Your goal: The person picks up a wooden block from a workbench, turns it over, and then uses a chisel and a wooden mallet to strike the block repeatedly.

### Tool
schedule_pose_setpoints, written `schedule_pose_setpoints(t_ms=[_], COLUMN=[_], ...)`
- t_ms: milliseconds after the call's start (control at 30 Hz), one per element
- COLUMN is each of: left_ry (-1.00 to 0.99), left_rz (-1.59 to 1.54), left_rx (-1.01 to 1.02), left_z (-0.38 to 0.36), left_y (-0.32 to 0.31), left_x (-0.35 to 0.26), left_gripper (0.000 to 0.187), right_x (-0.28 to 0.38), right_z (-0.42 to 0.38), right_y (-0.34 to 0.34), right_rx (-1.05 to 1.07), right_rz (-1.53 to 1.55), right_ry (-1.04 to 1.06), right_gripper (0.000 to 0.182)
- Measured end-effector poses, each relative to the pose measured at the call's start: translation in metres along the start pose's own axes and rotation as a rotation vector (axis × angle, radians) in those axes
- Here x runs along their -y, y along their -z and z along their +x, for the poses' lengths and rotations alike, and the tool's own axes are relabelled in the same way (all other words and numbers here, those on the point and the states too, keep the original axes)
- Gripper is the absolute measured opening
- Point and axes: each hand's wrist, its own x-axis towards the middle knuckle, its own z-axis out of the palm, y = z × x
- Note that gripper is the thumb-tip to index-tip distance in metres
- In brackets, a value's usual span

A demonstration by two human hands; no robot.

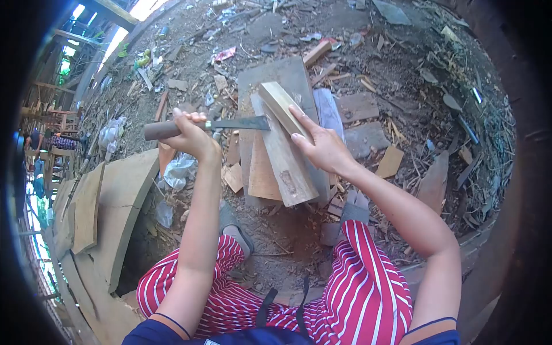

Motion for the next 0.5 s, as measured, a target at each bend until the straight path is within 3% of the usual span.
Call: schedule_pose_setpoints(t_ms=[100,267,367,500], left_ry=[0.134,0.324,0.399,0.219], left_rz=[-0.117,-0.036,-0.111,-0.172], left_rx=[-0.169,-0.456,-0.416,-0.245], left_z=[0.017,0.015,0.019,0.025], left_y=[0.023,0.043,0.050,0.024], left_x=[0.025,0.050,0.049,0.027], left_gripper=[0.029,0.024,0.024,0.025], right_x=[-0.005,-0.008,-0.011,-0.011], right_z=[-0.002,-0.001,0.000,0.000], right_y=[-0.007,-0.003,-0.003,-0.003], right_rx=[-0.029,-0.026,-0.001,0.005], right_rz=[0.012,-0.004,-0.009,-0.009], right_ry=[0.012,0.011,0.056,0.040], right_gripper=[0.062,0.062,0.063,0.062])
